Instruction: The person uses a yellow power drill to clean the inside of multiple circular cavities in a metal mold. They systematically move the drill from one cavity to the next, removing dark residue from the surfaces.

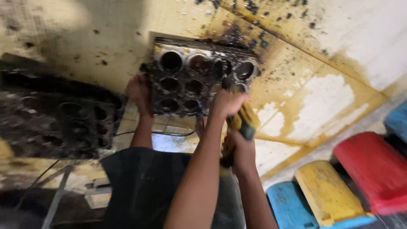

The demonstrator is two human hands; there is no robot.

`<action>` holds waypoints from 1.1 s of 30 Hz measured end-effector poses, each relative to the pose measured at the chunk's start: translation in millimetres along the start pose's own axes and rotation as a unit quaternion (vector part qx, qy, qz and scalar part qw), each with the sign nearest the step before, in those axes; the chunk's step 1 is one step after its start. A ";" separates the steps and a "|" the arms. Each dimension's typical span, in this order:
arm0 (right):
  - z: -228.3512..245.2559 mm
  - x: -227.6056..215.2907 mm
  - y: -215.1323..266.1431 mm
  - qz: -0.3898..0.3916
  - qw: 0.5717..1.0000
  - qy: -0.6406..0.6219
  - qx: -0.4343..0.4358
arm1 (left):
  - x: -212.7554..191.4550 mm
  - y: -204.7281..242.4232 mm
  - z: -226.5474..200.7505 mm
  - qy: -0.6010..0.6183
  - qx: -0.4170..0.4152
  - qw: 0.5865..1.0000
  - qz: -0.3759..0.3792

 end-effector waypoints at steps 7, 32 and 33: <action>19.8 34.4 47.3 0.135 0.989 0.004 -0.068 | -59.0 55.9 44.7 0.188 0.004 0.980 -0.062; 15.1 54.6 -8.4 0.047 0.991 0.110 -0.061 | -68.2 2.3 25.8 0.176 0.055 0.980 -0.074; 12.9 51.9 -6.1 0.059 0.992 0.109 -0.032 | -69.0 7.0 27.5 0.187 0.045 0.979 -0.071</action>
Point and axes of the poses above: each hand's wrist, its own y-axis away from the middle knuckle, its own x-axis out of the palm, z = x × y, the point moved 2 cm from there along -y, towards the middle knuckle
